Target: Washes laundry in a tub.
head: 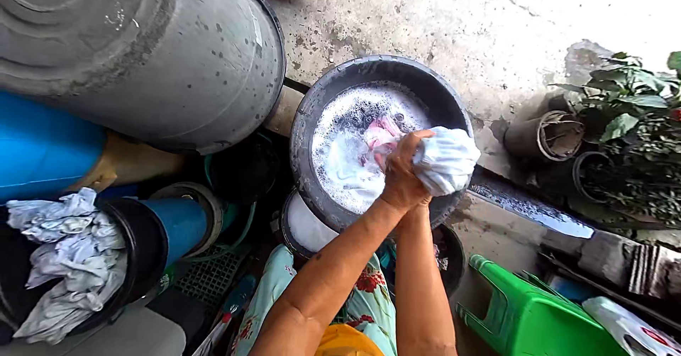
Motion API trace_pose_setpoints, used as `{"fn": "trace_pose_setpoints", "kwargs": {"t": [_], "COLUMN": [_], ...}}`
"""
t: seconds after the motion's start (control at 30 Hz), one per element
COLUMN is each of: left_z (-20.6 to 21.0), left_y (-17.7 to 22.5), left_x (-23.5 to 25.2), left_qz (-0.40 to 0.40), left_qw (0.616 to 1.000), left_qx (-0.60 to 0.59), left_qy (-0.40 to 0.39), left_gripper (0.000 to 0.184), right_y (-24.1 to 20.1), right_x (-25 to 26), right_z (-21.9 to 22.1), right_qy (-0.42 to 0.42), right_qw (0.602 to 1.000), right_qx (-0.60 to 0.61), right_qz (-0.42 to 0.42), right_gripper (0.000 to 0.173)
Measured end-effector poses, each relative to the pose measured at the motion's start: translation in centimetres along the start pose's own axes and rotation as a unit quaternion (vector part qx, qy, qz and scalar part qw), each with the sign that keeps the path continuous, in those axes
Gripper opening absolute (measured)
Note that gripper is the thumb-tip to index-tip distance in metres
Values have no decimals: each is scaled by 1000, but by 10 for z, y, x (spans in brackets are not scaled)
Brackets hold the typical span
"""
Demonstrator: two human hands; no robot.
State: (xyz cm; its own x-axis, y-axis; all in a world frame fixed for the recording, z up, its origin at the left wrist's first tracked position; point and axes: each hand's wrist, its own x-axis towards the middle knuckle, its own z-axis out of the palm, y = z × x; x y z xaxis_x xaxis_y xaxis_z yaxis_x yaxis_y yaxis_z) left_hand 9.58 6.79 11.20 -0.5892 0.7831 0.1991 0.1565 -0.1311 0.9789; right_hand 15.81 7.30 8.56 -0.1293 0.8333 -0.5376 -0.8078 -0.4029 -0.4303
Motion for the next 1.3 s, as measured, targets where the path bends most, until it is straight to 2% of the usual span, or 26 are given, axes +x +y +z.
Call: {"fn": "trace_pose_setpoints", "kwargs": {"t": [0.03, 0.1, 0.13, 0.17, 0.2, 0.27, 0.3, 0.33, 0.37, 0.43, 0.47, 0.5, 0.57, 0.6, 0.7, 0.77, 0.83, 0.9, 0.97, 1.03, 1.1, 1.17, 1.2, 1.23, 1.3], "left_z": [-5, -19, -27, -36, -48, -71, -81, -90, -97, -100, -98, -95, -84, -79, -71, -69, -67, -59, -50, -40, -33, -31, -30, -31, -35], "left_y": [-7, -22, -30, -39, -47, -54, -53, -50, -50, -51, -50, -47, -45, -48, -52, -47, -43, -38, -26, -10, -2, -2, -2, -1, 4], "left_x": [-2, -2, -3, -2, -2, -8, -14, -19, -27, -43, -47, -46, -38, -34, -25, -22, -20, -19, -15, -9, -2, 2, 4, 6, 8], "left_qz": [-10, -34, -51, -74, -95, -150, -206, -274, -337, -400, -417, -436, -455, -442, -389, -371, -337, -322, -330, -324, -273, -170, -119, -78, -29], "left_qw": [1000, 996, 991, 987, 983, 973, 956, 923, 872, 752, 713, 690, 693, 700, 721, 733, 741, 751, 782, 833, 904, 965, 983, 992, 994], "left_qx": [-1, 73, 115, 132, 131, 60, -4, -105, -229, -451, -513, -544, -547, -551, -563, -554, -555, -556, -520, -448, -329, -196, -133, -79, 21], "left_qy": [-18, -36, -42, -59, -88, -167, -209, -249, -272, -265, -233, -193, -117, -102, -110, -132, -171, -156, -93, -32, -17, -30, -38, -54, -103], "left_gripper": [65, 68, 70, 73, 78, 85, 82, 83, 84, 86, 88, 88, 80, 72, 54, 49, 52, 51, 47, 40, 35, 29, 28, 27, 27], "right_y": [-1, -6, -11, -16, -20, -27, -31, -35, -40, -50, -55, -58, -61, -61, -64, -68, -74, -82, -83, -72, -55, -41, -34, -28, -21], "right_x": [14, 40, 46, 48, 47, 43, 42, 41, 37, 24, 17, 8, -8, -17, -38, -43, -45, -43, -40, -35, -24, -10, -4, 1, 5], "right_z": [-10, -26, -27, -25, -19, -9, -7, -5, -1, 8, 12, 16, 20, 21, 25, 24, 21, 12, 1, -7, -10, -17, -22, -24, -27], "right_qy": [-46, -170, -198, -194, -180, -157, -163, -180, -204, -259, -297, -336, -405, -430, -482, -499, -495, -466, -409, -305, -191, -134, -125, -112, -109], "right_qw": [999, 985, 980, 979, 978, 967, 953, 932, 904, 831, 792, 747, 660, 627, 524, 494, 506, 565, 678, 791, 860, 915, 939, 955, 957], "right_qx": [1, 12, -15, -56, -101, -192, -241, -294, -348, -451, -487, -521, -573, -588, -639, -646, -639, -615, -545, -454, -398, -340, -298, -266, -267], "right_qz": [-1, 6, 2, -11, -28, -57, -80, -109, -141, -199, -219, -238, -267, -275, -292, -301, -301, -291, -277, -274, -256, -173, -120, -72, -16], "right_gripper": [28, 59, 64, 59, 48, 35, 39, 46, 50, 49, 50, 49, 45, 44, 46, 49, 52, 54, 53, 43, 39, 49, 47, 41, 33]}}
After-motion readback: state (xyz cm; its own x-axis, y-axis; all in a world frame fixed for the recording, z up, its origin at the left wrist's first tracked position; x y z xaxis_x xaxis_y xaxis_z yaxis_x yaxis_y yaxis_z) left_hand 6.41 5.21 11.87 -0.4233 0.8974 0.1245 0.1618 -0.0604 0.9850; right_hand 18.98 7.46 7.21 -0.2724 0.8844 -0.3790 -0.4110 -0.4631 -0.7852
